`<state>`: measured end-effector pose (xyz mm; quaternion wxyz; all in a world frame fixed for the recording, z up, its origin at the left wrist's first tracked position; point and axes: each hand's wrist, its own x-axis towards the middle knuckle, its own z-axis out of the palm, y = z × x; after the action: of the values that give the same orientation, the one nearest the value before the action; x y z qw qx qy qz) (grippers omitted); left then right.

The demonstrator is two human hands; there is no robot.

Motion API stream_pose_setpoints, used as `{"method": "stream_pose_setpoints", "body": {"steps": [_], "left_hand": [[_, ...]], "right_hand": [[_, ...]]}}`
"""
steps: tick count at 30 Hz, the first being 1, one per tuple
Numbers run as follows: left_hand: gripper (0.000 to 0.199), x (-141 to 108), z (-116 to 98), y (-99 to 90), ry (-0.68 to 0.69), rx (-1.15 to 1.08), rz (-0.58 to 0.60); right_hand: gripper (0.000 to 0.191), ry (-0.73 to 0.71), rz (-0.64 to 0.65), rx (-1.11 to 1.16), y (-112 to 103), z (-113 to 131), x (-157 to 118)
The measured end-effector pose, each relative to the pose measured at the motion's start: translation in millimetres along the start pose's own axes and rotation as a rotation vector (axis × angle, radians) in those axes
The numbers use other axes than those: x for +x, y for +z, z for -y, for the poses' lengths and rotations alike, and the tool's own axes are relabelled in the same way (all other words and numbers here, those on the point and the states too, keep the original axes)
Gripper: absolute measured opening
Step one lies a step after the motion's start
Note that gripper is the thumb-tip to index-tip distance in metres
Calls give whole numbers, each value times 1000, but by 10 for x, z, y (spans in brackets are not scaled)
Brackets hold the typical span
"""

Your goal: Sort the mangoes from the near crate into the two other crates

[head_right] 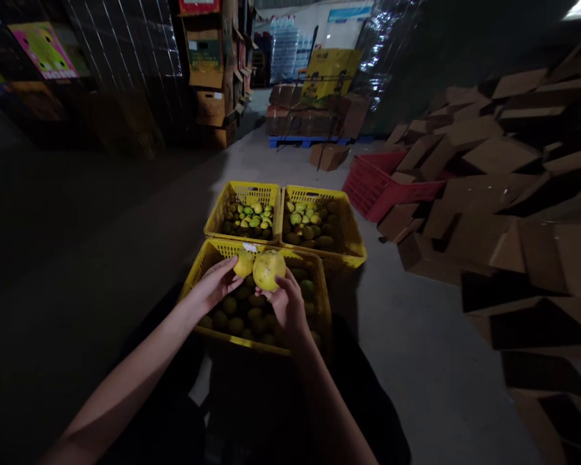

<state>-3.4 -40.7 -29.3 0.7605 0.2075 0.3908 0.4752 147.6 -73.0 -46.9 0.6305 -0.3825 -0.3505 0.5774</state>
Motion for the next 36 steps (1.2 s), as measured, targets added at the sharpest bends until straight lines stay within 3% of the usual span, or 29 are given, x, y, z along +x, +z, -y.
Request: {"method": "stream_pose_setpoints", "body": {"steps": [7,12,19,23,28,36], "left_hand": [[7,6,11,22,-23,-60,7],[10,-20,-3,35,-30,-64,14],[9,21,11,17,-16,-71,14],[12,5,24,21,2,-1,72],[23,-25,44,20,74,93,161],[22,-22,50,14,85,185,112]], "right_hand": [[30,3,35,-52,-49,10,12],[22,43,0,28,-70,5,39],[33,56,-10,-40,-46,-32,46],[35,98,-21,11,-25,-40,16],[38,34,28,-89,30,11,-28],[30,21,-31,-130,16,-7,-60]]}}
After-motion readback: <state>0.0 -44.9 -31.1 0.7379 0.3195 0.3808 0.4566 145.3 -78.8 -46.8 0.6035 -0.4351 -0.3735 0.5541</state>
